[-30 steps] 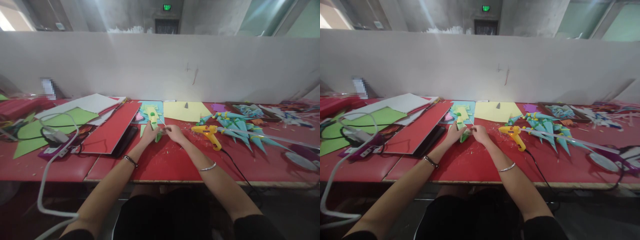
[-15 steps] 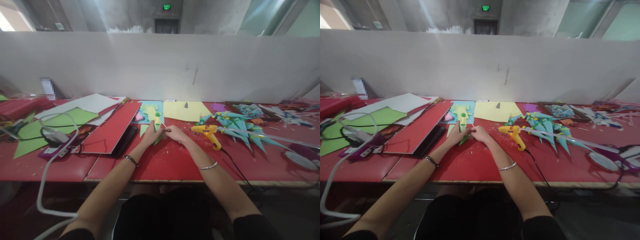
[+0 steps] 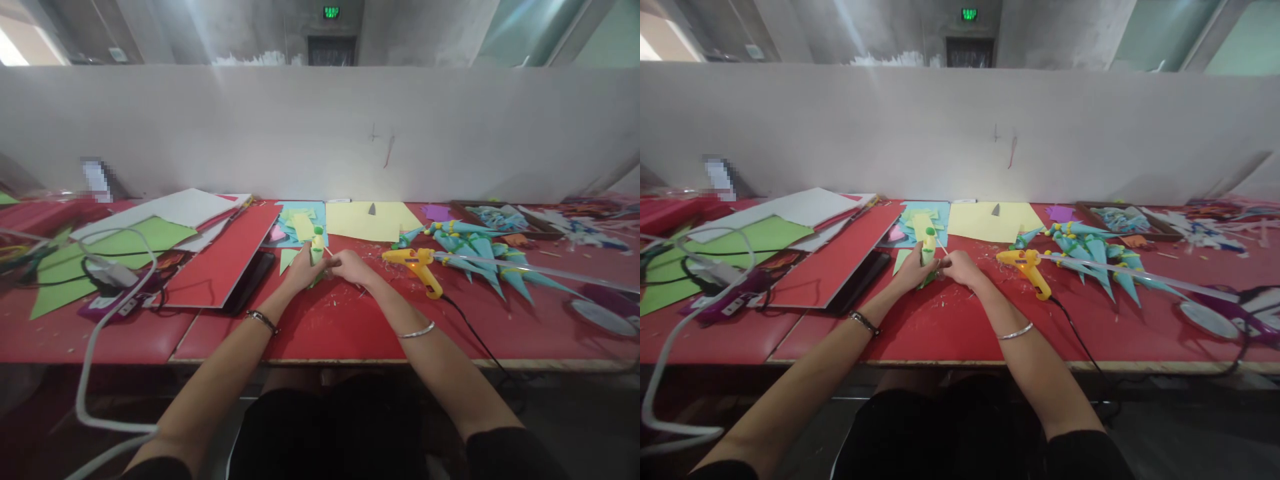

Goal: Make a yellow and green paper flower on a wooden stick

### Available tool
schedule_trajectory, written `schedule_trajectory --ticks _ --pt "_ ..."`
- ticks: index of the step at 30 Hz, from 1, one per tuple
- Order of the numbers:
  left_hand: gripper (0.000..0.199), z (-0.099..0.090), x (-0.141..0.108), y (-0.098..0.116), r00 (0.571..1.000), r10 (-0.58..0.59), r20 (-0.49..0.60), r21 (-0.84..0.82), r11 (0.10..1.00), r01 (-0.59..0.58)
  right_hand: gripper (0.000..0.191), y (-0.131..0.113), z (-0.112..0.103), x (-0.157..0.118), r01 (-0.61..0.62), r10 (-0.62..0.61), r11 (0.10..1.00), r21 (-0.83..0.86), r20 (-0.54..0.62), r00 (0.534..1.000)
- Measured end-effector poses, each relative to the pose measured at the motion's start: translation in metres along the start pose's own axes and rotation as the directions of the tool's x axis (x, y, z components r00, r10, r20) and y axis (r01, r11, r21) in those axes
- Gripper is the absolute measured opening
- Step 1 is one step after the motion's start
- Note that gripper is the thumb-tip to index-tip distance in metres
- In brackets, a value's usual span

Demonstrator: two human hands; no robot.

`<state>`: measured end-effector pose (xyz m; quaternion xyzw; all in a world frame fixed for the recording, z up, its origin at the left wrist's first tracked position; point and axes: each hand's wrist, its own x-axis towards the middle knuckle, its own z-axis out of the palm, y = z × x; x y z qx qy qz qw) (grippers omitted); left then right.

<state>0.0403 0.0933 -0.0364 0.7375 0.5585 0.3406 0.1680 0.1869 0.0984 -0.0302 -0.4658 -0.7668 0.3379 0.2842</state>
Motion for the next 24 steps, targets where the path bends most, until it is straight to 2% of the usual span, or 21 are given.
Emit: schedule_trajectory --ticks 3,6,9,12,18,24 --pt "0.029 0.000 0.000 0.000 1.000 -0.001 0.006 0.007 1.000 0.001 0.011 -0.001 -0.003 -0.001 -0.008 0.009 1.000 0.026 -0.054 0.998" --pt "0.031 0.000 0.000 -0.001 1.000 0.018 0.020 0.005 1.000 -0.018 0.010 0.000 -0.005 0.001 -0.019 0.032 0.997 0.076 -0.164 0.986" --pt "0.030 0.001 0.001 -0.002 0.999 0.023 0.029 -0.007 1.000 -0.023 0.014 0.004 -0.008 0.004 -0.033 0.079 0.987 0.155 -0.303 0.950" --pt "0.028 0.001 0.000 -0.001 0.999 0.016 0.036 -0.025 1.000 -0.015 0.018 0.006 -0.009 0.008 -0.019 0.120 0.967 0.255 -0.385 0.915" --pt "0.029 0.002 0.000 -0.002 0.999 0.034 0.024 -0.076 0.997 -0.032 0.022 0.004 -0.002 0.011 0.045 0.138 0.911 0.409 -0.406 0.903" --pt "0.032 0.003 0.001 -0.003 0.999 0.045 0.023 -0.063 0.997 -0.043 0.016 -0.001 0.002 0.009 0.067 0.121 0.889 0.453 -0.374 0.919"
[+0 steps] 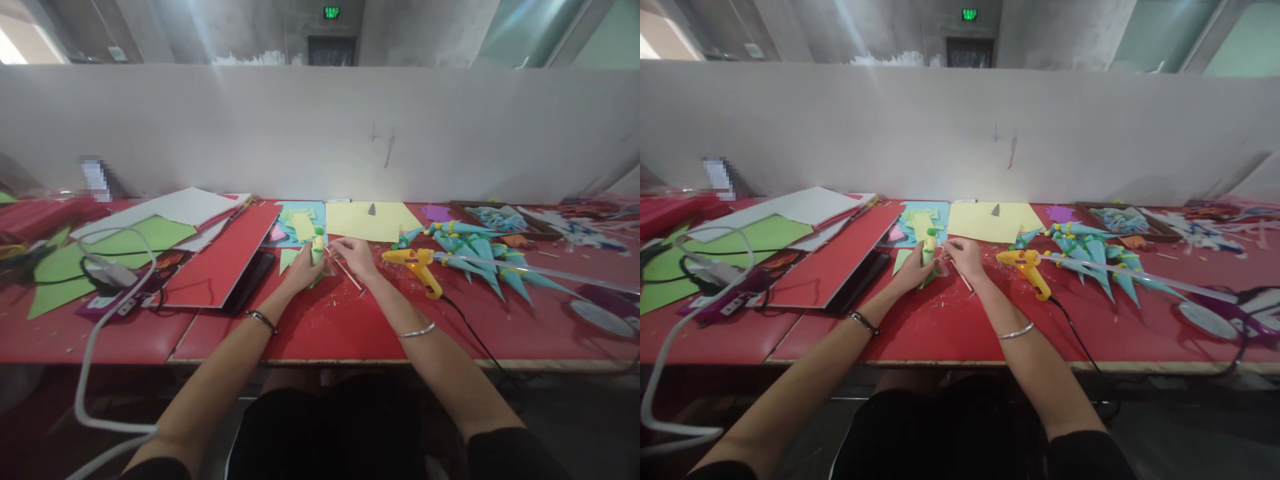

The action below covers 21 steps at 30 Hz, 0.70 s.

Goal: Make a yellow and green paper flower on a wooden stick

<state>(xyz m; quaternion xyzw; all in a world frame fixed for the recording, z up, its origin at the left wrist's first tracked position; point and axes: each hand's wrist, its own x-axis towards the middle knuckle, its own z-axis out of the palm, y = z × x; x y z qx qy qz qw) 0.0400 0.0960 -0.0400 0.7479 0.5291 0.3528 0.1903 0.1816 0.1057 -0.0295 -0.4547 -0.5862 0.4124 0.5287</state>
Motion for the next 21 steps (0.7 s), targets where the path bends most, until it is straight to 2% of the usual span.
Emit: schedule_trajectory --ticks 4,7,12,17,21 --pt "0.032 0.0002 -0.0001 -0.0008 1.000 0.018 -0.006 -0.002 1.000 -0.018 0.016 -0.0020 -0.0010 -0.0025 0.018 -0.017 0.998 -0.059 0.019 1.000" --pt "0.033 0.0002 -0.0001 -0.0004 1.000 0.005 -0.003 -0.003 1.000 -0.005 0.014 -0.0019 -0.0012 -0.0022 0.046 -0.047 0.992 -0.118 -0.010 0.999" --pt "0.032 -0.0001 -0.0001 0.0012 1.000 0.013 -0.012 -0.039 0.999 -0.014 0.019 -0.0037 -0.0005 -0.0031 0.069 -0.069 0.995 -0.070 -0.002 0.998" --pt "0.024 -0.0019 -0.0011 0.0028 1.000 -0.004 0.006 -0.092 0.996 0.004 0.021 -0.0098 -0.0010 -0.0078 0.200 -0.212 0.961 -0.191 -0.046 0.976" --pt "0.024 -0.0039 -0.0019 0.0059 1.000 0.004 -0.004 -0.111 0.994 -0.004 0.017 -0.0090 -0.0003 -0.0067 0.260 -0.273 0.955 -0.145 -0.080 0.959"
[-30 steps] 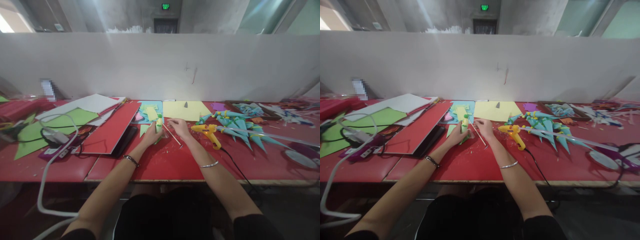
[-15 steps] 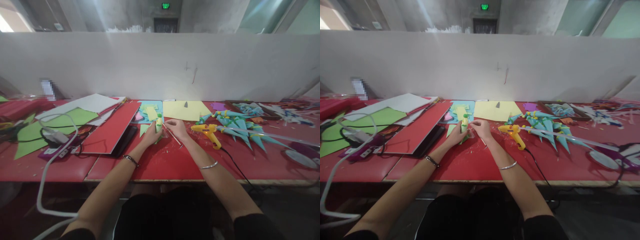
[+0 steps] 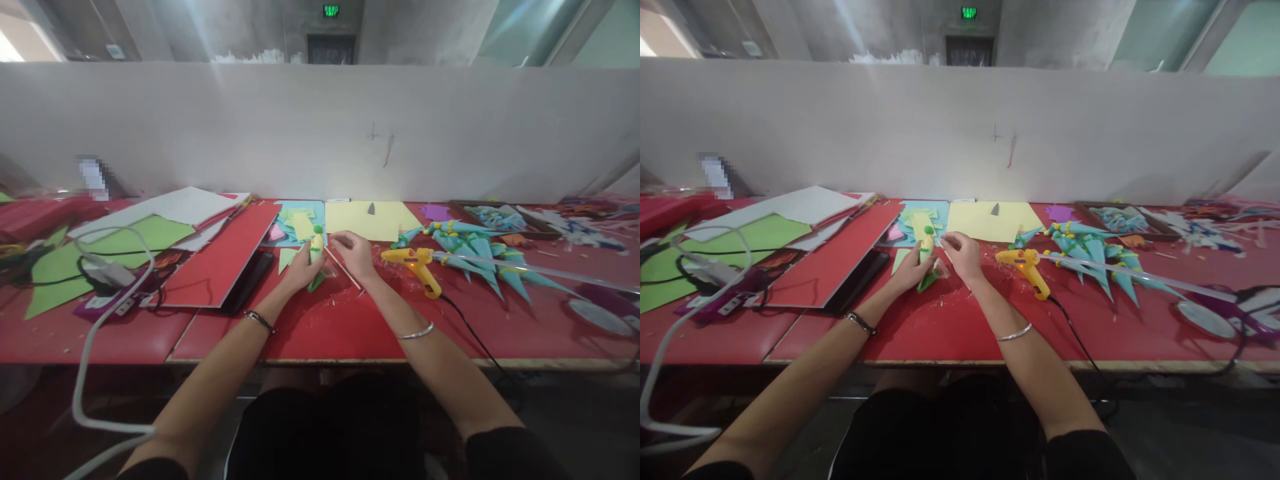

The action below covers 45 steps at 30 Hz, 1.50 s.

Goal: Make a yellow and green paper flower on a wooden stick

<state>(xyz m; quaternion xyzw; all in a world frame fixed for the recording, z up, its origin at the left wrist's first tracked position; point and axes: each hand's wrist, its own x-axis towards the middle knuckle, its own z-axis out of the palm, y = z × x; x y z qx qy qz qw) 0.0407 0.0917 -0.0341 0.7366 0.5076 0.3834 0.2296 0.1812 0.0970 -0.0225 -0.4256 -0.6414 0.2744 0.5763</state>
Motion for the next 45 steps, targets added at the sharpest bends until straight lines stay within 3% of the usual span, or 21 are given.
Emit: schedule_trajectory --ticks 4,9,17,23,27,36,45 --pt "0.027 0.000 0.001 -0.001 0.999 -0.038 -0.029 -0.052 0.998 0.037 0.019 0.002 0.001 0.000 -0.018 0.018 0.999 0.049 0.019 1.000" --pt "0.030 0.003 0.004 -0.008 0.998 -0.044 -0.048 -0.180 0.983 0.034 0.018 -0.002 0.001 -0.003 0.067 -0.067 0.998 -0.020 -0.004 0.998" --pt "0.034 0.006 0.003 -0.007 1.000 -0.012 -0.004 -0.353 0.936 0.009 0.019 -0.007 0.003 -0.006 0.090 -0.088 0.994 -0.064 0.031 0.996" --pt "0.038 0.008 0.003 -0.007 0.999 -0.033 0.036 -0.401 0.915 0.045 0.015 -0.015 0.003 -0.009 0.177 -0.169 0.977 -0.121 0.075 0.983" --pt "0.040 0.007 0.003 -0.004 1.000 0.005 0.004 -0.407 0.914 -0.003 0.018 -0.014 0.005 -0.009 0.227 -0.218 0.967 -0.111 0.087 0.972" --pt "0.034 0.007 0.003 -0.010 0.988 0.153 -0.032 -0.304 0.940 -0.155 0.013 -0.014 0.006 -0.010 0.227 -0.208 0.962 -0.152 0.132 0.969" --pt "0.038 0.008 0.004 -0.010 0.985 0.168 -0.037 -0.365 0.915 -0.170 0.013 -0.011 0.007 -0.008 0.286 -0.270 0.951 -0.121 0.136 0.953"
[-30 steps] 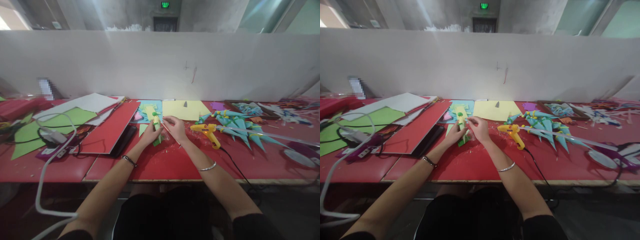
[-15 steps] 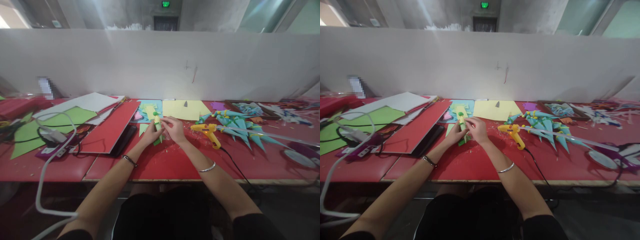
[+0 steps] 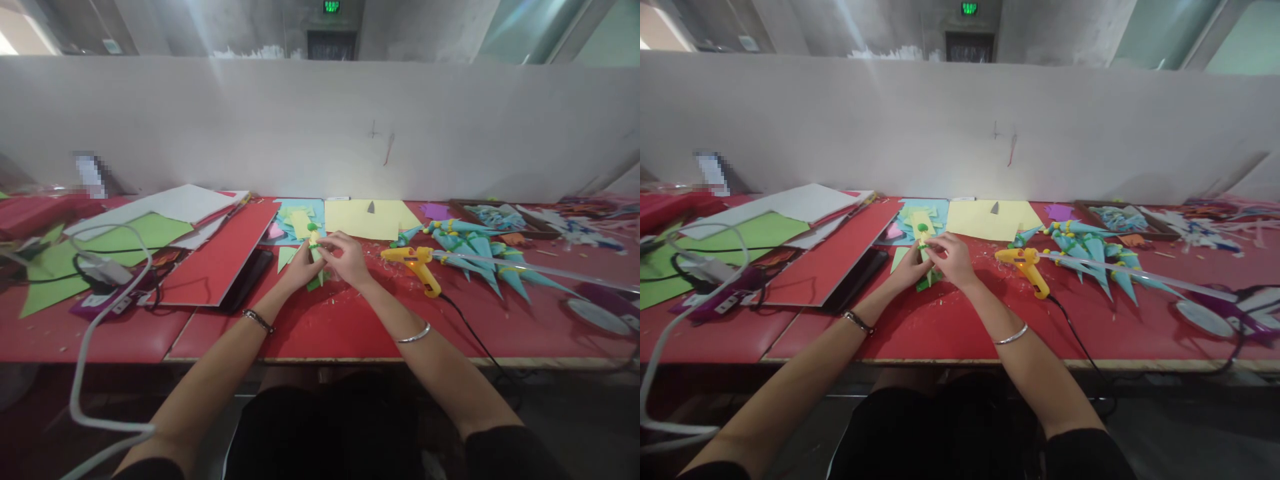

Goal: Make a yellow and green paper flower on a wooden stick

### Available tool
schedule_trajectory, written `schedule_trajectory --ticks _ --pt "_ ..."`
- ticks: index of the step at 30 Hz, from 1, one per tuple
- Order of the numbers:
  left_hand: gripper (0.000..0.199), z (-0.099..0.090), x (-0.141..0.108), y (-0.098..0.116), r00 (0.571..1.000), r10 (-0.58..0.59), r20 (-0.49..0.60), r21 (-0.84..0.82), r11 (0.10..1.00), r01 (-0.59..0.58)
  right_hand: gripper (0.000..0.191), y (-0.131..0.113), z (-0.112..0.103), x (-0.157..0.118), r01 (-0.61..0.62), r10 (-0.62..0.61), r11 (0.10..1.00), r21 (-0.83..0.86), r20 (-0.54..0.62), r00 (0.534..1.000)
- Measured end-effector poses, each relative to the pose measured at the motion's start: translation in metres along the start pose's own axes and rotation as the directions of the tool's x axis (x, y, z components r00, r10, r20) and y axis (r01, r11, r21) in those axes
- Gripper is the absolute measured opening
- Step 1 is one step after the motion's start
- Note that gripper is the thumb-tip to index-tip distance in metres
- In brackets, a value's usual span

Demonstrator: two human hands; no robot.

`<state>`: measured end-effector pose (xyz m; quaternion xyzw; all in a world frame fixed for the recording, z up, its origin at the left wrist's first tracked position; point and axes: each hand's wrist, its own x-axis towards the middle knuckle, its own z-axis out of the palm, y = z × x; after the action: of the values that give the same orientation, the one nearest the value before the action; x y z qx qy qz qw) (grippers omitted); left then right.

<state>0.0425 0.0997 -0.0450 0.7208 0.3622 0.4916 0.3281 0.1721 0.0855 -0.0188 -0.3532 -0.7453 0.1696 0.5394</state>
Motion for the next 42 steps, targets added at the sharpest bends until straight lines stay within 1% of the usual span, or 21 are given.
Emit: schedule_trajectory --ticks 2,4,7,10,12,15,18,21,23,25,27,30,32,33,34,36,38,42 --pt "0.038 0.000 0.000 -0.001 1.000 0.006 -0.005 -0.014 1.000 -0.006 0.014 0.000 0.000 0.000 0.017 -0.017 1.000 0.017 -0.015 1.000" --pt "0.037 0.001 0.000 -0.001 1.000 -0.014 -0.008 -0.007 1.000 0.014 0.014 0.001 0.000 0.000 0.025 -0.024 0.999 0.031 -0.030 0.999" --pt "0.037 0.001 0.001 -0.001 0.999 -0.046 -0.014 -0.008 0.999 0.046 0.012 0.003 0.001 0.000 -0.005 0.007 0.997 0.075 -0.033 0.999" --pt "0.038 0.000 0.001 0.001 0.999 -0.038 -0.017 -0.036 0.999 0.037 0.011 0.004 0.002 0.000 -0.043 0.048 0.987 0.154 -0.026 0.999" --pt "0.039 0.000 0.001 0.001 0.999 -0.038 -0.009 -0.051 0.998 0.037 0.010 0.005 0.003 -0.001 -0.060 0.065 0.983 0.176 -0.023 0.998" --pt "0.040 0.001 0.000 0.001 0.999 -0.051 0.001 -0.057 0.997 0.051 0.011 0.003 0.003 -0.001 -0.068 0.074 0.982 0.177 -0.028 0.997" --pt "0.039 0.000 0.000 0.002 0.998 -0.060 -0.018 -0.030 0.998 0.060 0.013 0.003 0.002 0.000 -0.086 0.096 0.985 0.151 -0.061 0.993" --pt "0.034 -0.002 0.000 0.006 0.990 -0.129 -0.055 0.032 0.991 0.131 0.015 0.007 -0.002 0.002 -0.155 0.157 0.988 0.028 -0.099 0.983" --pt "0.031 -0.003 -0.001 0.010 0.973 -0.222 -0.069 0.049 0.973 0.225 0.014 0.012 -0.005 0.002 -0.265 0.262 0.956 -0.121 -0.045 0.964" --pt "0.031 -0.005 -0.001 0.016 0.949 -0.310 -0.061 0.026 0.950 0.312 0.014 0.016 -0.007 0.002 -0.362 0.387 0.895 -0.260 0.052 0.921" --pt "0.033 -0.007 -0.002 0.021 0.934 -0.355 -0.041 -0.027 0.935 0.354 0.013 0.018 -0.008 0.001 -0.403 0.465 0.855 -0.327 0.136 0.875" --pt "0.033 -0.008 -0.003 0.027 0.926 -0.374 0.047 -0.086 0.922 0.377 0.011 0.017 -0.008 -0.001 -0.419 0.495 0.847 -0.328 0.200 0.845" --pt "0.031 -0.008 -0.003 0.028 0.916 -0.382 0.119 -0.072 0.917 0.392 0.014 0.015 -0.008 -0.001 -0.432 0.507 0.847 -0.310 0.227 0.831" --pt "0.029 -0.007 -0.003 0.028 0.913 -0.385 0.134 -0.054 0.917 0.395 0.017 0.014 -0.007 -0.001 -0.439 0.509 0.850 -0.292 0.237 0.827" --pt "0.028 -0.007 -0.003 0.027 0.912 -0.388 0.130 -0.036 0.918 0.396 0.021 0.014 -0.007 -0.002 -0.447 0.509 0.854 -0.268 0.249 0.824" --pt "0.027 -0.007 -0.003 0.026 0.915 -0.394 0.086 -0.012 0.918 0.397 0.025 0.014 -0.006 -0.002 -0.460 0.505 0.862 -0.213 0.273 0.819" --pt "0.027 -0.007 -0.003 0.025 0.913 -0.405 0.056 -0.007 0.914 0.406 0.020 0.015 -0.005 -0.002 -0.474 0.501 0.865 -0.165 0.294 0.814" --pt "0.026 -0.008 -0.003 0.022 0.912 -0.408 0.046 0.003 0.913 0.408 0.009 0.016 -0.008 -0.001 -0.514 0.516 0.852 -0.098 0.323 0.793"
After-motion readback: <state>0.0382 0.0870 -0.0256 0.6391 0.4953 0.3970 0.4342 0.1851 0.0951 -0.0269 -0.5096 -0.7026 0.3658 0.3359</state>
